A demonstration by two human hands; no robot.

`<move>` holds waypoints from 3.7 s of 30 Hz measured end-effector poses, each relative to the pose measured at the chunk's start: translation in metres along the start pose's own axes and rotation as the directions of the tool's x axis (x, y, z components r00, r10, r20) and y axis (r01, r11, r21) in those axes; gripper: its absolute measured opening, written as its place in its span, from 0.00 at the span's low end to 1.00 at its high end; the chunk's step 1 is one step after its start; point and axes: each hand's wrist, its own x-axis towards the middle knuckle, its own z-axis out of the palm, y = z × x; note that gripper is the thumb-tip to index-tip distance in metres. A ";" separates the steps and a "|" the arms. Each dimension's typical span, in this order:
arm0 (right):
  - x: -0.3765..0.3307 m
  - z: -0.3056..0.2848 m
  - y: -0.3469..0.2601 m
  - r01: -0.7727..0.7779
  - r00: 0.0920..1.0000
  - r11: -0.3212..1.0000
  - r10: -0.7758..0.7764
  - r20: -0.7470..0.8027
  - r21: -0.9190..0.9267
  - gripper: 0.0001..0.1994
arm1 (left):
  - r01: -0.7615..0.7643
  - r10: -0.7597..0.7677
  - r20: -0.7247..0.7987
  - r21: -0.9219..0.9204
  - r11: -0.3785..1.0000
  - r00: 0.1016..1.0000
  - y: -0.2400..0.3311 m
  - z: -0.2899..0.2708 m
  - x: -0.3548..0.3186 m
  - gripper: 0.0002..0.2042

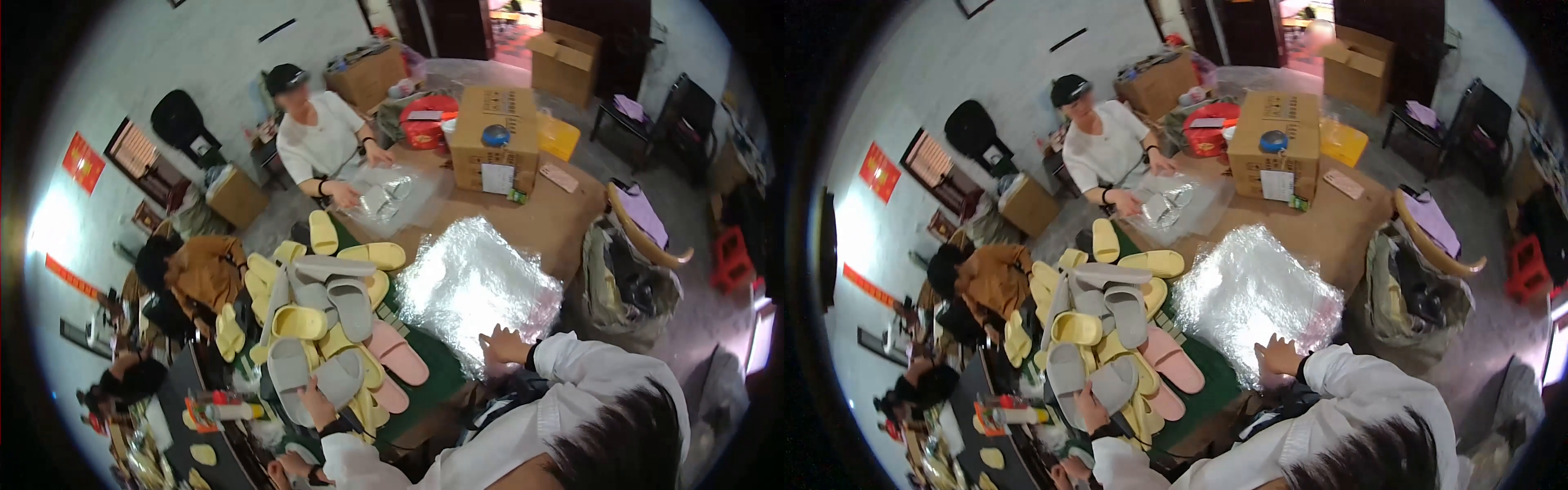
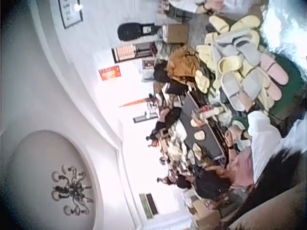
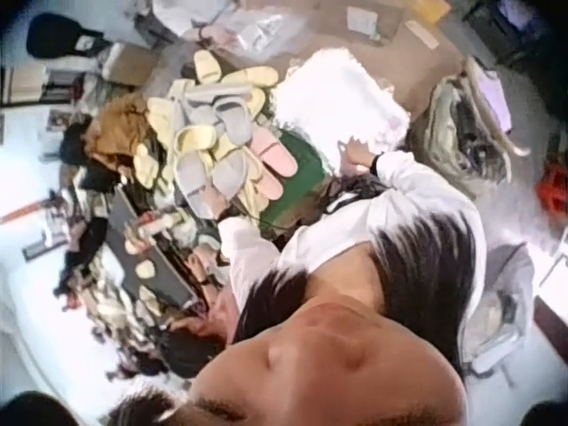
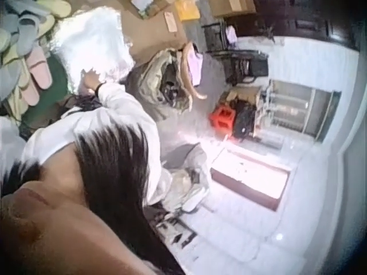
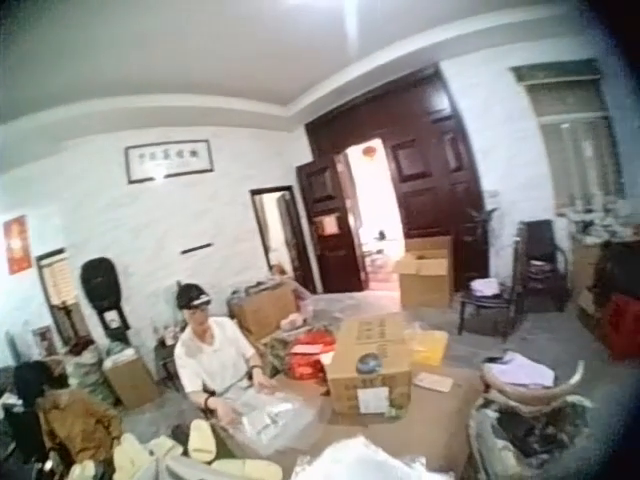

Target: The recorder gathers multiple pairs of rubber sandals, inspects them, and places them into individual plastic bags for shipping.

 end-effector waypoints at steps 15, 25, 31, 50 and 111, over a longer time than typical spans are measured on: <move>0.007 0.011 -0.002 0.041 0.985 0.994 -0.024 -0.171 0.096 0.21 | -0.620 0.480 0.433 0.284 0.731 0.763 0.207 0.066 -0.126 0.22; 0.021 -0.056 0.092 0.149 0.858 0.410 -0.506 0.088 0.900 0.30 | 0.772 -0.398 0.662 -0.570 0.282 0.635 0.177 0.322 -0.152 0.14; 0.010 -0.114 0.123 0.037 0.860 0.049 -0.511 -0.007 0.998 0.39 | 0.588 -0.592 0.579 -0.782 -0.208 0.561 0.133 0.390 -0.164 0.19; 0.066 -0.072 0.122 0.244 0.763 0.572 0.385 -0.520 0.783 0.25 | 0.758 -0.432 0.627 -0.582 0.294 0.649 0.122 0.419 -0.171 0.12; 0.032 -0.135 0.135 0.273 0.955 -0.033 -0.108 -0.275 0.961 0.10 | -0.891 0.311 0.836 0.412 0.191 0.453 0.041 0.362 -0.222 0.19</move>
